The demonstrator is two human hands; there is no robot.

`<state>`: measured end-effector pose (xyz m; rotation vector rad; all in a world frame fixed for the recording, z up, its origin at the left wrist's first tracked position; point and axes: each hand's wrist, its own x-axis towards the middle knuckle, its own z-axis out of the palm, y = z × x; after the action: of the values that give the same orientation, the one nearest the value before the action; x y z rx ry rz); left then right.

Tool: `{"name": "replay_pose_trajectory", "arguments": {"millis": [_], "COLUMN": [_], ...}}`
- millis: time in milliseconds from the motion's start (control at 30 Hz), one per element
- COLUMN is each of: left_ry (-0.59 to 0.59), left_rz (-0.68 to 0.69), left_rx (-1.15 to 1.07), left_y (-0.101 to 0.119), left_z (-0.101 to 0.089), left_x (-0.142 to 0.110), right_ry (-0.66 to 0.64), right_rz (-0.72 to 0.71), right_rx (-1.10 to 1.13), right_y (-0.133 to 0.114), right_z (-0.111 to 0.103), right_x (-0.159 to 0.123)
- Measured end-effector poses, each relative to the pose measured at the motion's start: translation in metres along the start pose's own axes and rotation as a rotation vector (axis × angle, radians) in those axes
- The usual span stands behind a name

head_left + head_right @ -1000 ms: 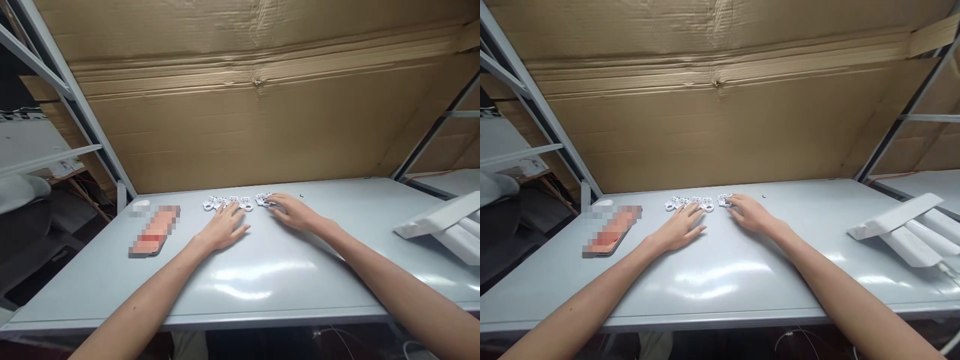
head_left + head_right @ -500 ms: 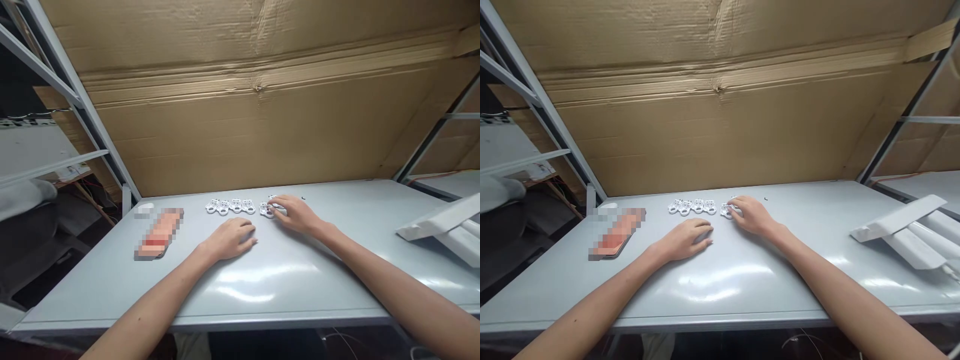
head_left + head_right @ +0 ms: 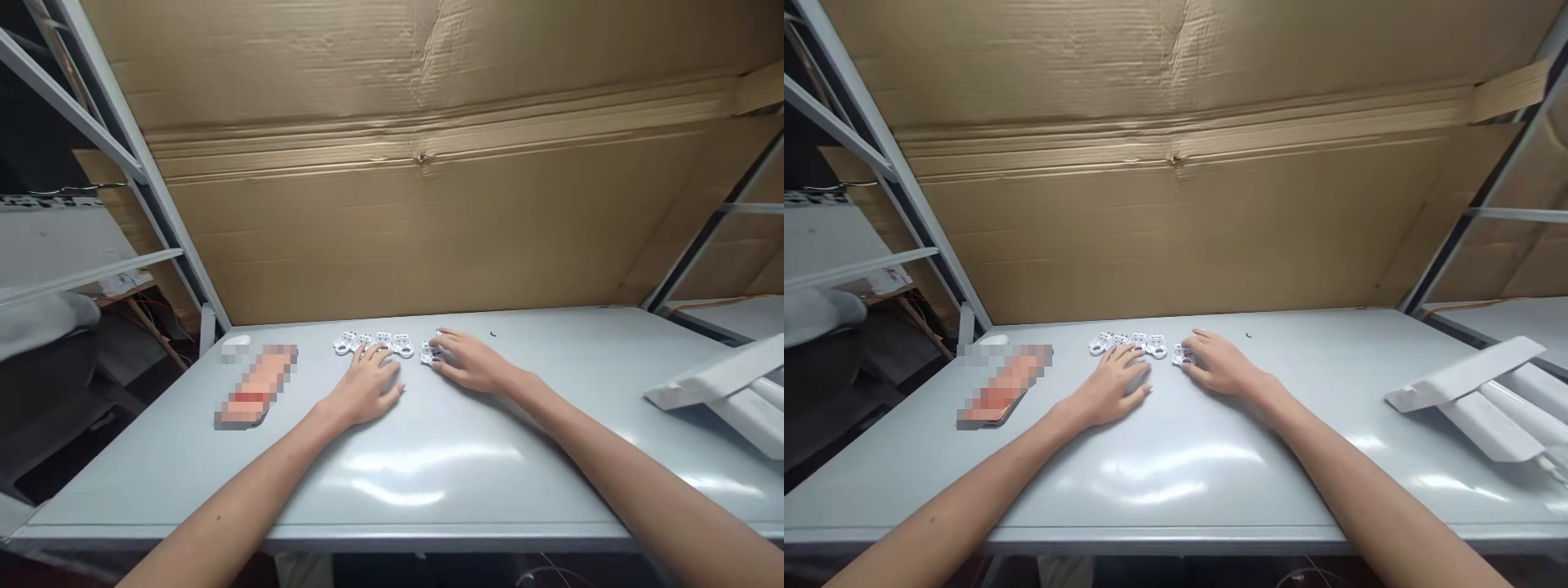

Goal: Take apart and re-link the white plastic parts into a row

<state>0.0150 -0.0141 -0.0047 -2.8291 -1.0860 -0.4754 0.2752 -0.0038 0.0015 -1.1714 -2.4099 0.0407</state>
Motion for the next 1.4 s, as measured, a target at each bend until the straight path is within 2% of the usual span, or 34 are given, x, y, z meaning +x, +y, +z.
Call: {"name": "replay_pose_trajectory", "arguments": {"millis": [167, 367, 700, 867, 1033, 1233, 1400], "left_ry": [-0.018, 0.003, 0.062, 0.075, 0.079, 0.102, 0.072], "left_rz": [-0.007, 0.097, 0.059, 0.048, 0.049, 0.051, 0.030], "left_rx": [-0.044, -0.093, -0.098, -0.123, -0.123, -0.109, -0.105], "left_y": [0.001, -0.002, -0.004, -0.003, 0.000, 0.000, 0.002], "left_z": [-0.001, -0.002, 0.005, 0.005, 0.006, 0.007, 0.005], "left_x": [0.000, 0.001, 0.002, 0.002, 0.002, 0.003, 0.003], "right_ry": [-0.026, -0.059, -0.020, 0.001, 0.015, 0.024, 0.021], "right_rz": [-0.003, -0.035, -0.139, -0.112, -0.070, -0.074, -0.090], "right_rx": [0.022, 0.142, 0.172, 0.181, 0.284, 0.374, 0.369], "right_y": [-0.021, -0.038, -0.031, -0.034, -0.033, -0.032, -0.032], "right_z": [-0.006, 0.007, 0.019, 0.019, 0.019, 0.020, 0.021], "right_x": [-0.004, -0.004, 0.000, -0.001, 0.001, 0.002, 0.002]}}
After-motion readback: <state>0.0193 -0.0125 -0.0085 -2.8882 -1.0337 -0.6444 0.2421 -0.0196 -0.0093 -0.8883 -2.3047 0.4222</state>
